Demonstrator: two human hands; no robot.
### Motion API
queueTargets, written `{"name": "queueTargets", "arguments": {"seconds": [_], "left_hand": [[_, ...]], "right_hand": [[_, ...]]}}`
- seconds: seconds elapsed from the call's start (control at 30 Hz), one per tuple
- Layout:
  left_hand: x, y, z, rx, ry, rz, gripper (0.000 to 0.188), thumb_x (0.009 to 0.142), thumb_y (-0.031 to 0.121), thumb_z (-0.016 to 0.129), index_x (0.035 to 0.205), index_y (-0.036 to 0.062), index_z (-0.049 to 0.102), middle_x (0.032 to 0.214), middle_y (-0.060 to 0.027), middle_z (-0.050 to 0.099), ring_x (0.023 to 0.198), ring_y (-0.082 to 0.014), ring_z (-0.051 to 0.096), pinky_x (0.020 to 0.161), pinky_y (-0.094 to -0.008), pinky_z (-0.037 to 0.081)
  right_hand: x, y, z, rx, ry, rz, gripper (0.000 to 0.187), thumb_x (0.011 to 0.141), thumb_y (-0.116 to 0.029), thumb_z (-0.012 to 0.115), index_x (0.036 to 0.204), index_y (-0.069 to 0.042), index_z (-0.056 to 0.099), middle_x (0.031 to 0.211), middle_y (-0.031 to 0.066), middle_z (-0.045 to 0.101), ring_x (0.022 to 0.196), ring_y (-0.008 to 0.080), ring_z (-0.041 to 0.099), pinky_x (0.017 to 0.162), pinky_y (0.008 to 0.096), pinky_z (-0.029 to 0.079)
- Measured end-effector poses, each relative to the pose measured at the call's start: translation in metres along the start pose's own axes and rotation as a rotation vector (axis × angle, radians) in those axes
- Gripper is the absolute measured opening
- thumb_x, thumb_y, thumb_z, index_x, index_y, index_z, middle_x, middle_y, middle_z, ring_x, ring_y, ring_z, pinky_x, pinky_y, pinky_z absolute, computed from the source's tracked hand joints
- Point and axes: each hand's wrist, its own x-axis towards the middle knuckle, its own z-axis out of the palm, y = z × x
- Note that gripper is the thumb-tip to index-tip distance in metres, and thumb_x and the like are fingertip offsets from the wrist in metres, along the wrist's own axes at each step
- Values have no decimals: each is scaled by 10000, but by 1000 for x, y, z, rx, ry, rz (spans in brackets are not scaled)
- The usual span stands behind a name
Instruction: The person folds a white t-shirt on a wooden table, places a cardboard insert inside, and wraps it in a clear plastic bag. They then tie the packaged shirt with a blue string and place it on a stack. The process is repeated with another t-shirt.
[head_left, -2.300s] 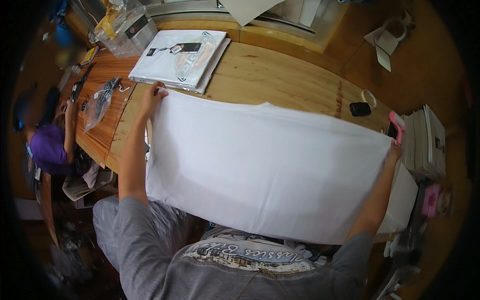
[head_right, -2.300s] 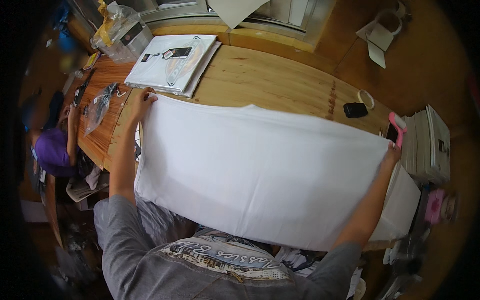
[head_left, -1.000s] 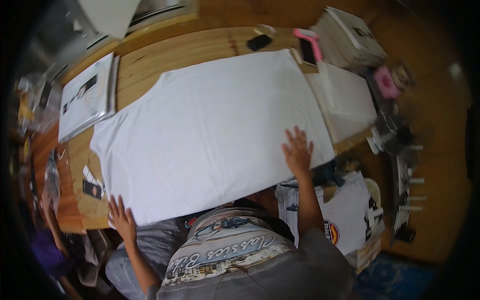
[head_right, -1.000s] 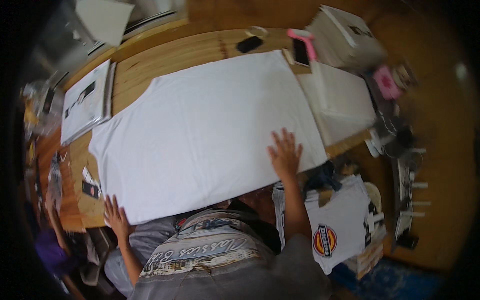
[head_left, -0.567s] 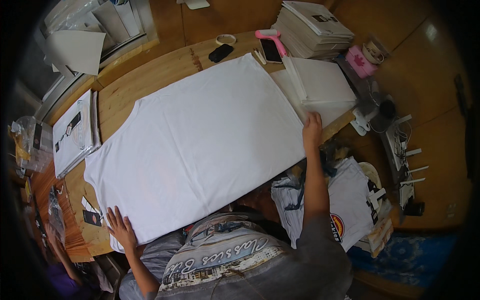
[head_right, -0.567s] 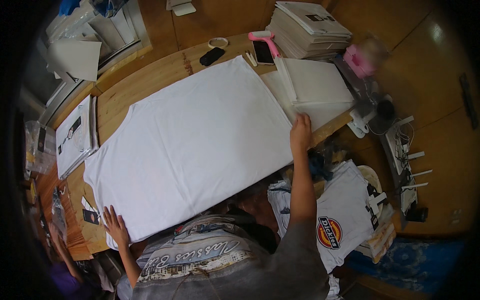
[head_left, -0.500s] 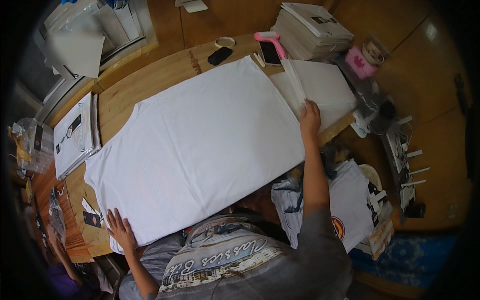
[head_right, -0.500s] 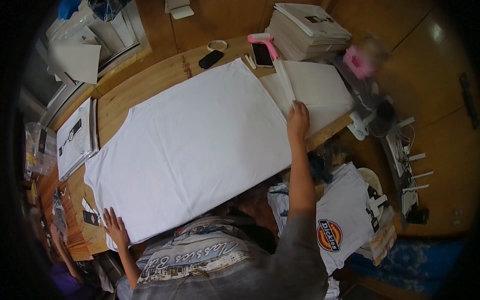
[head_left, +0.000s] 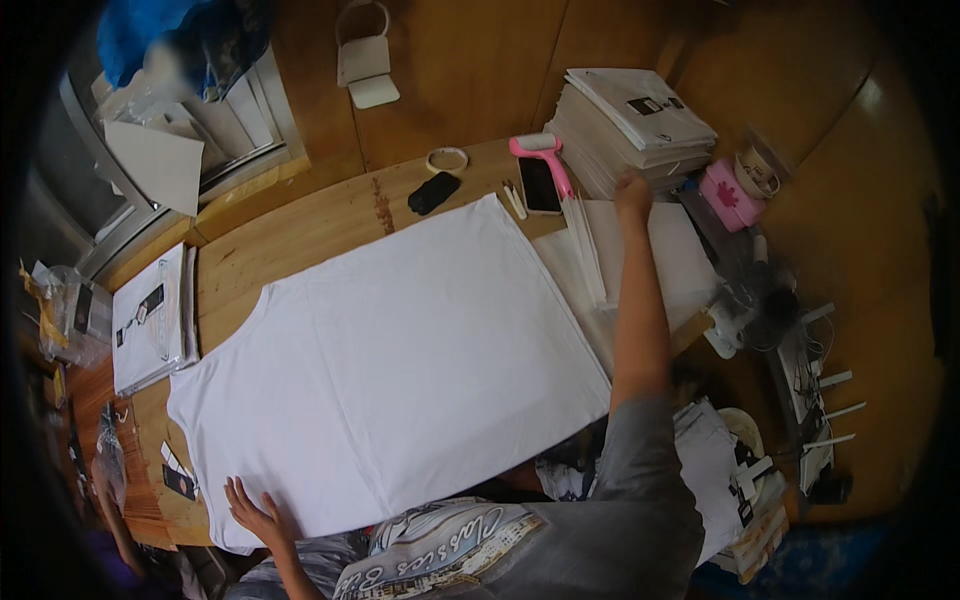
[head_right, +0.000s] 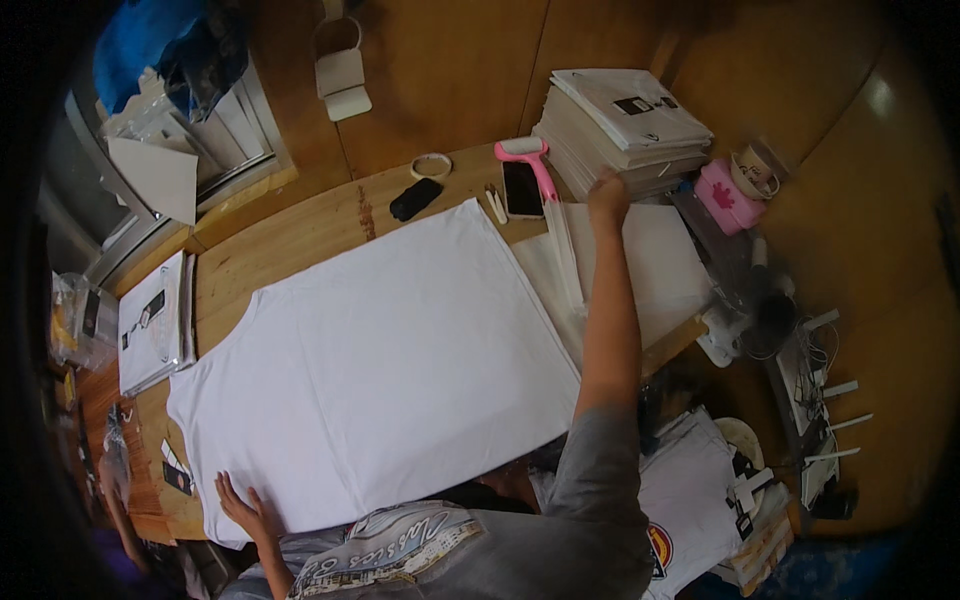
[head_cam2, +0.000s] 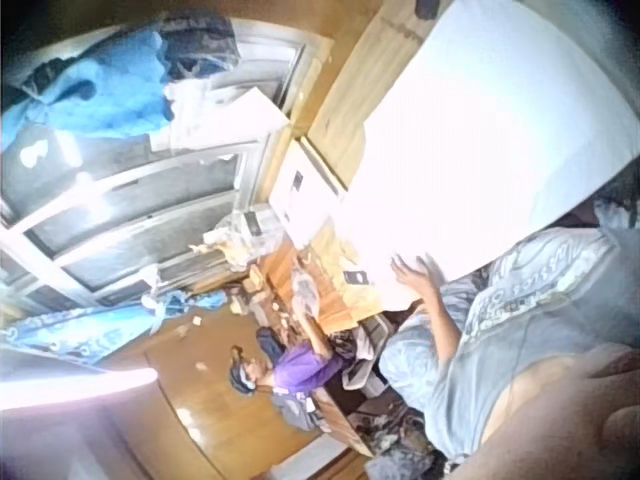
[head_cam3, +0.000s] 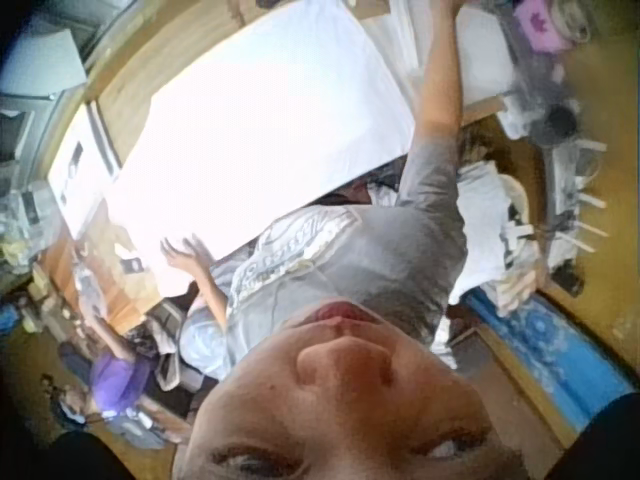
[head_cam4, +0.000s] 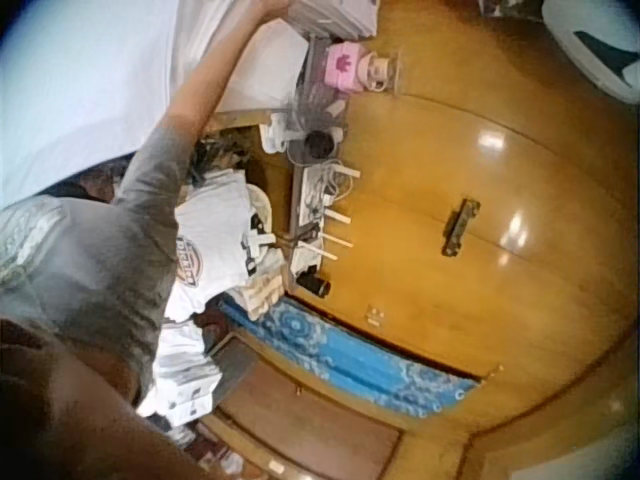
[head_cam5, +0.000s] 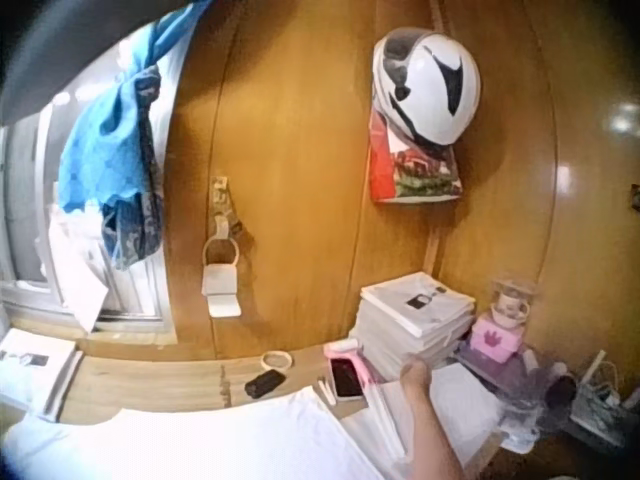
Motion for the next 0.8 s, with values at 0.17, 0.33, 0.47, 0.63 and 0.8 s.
{"name": "queueTargets", "arguments": {"seconds": [0.17,0.33,0.47,0.63,0.8], "left_hand": [[-16,16,3,-110,-59,-87,432,820,188,422,1190,-20,339,1202,-201,354,1111,-336,331,934,-406,237],[-13,22,2,-66,-65,-112,396,803,137,413,1157,-37,367,1160,-210,380,1068,-346,366,908,-402,272],[-11,23,2,-48,-106,-122,374,818,155,406,1144,-29,388,1172,-195,373,1086,-331,351,915,-409,257],[-9,23,2,-12,-121,-106,356,819,152,393,1134,-11,409,1170,-192,372,1084,-329,354,911,-411,264],[-7,27,2,-11,-134,-120,343,822,154,387,1129,6,422,1168,-186,370,1085,-325,354,909,-413,268]], "right_hand": [[59,24,10,-479,70,-131,201,743,-71,515,928,-38,588,1025,142,489,913,303,481,765,374,420],[73,14,13,-423,163,-12,206,730,-120,564,924,-56,593,930,144,530,882,293,502,724,372,440],[97,32,15,-362,180,-44,235,694,-160,619,895,-38,606,840,182,571,806,308,546,681,378,452],[119,36,-1,-297,-206,19,270,635,-173,677,799,32,612,793,202,591,759,308,583,665,372,438],[136,34,-5,-366,-334,44,284,600,-161,690,797,27,611,704,158,606,697,260,593,646,317,434]]}}
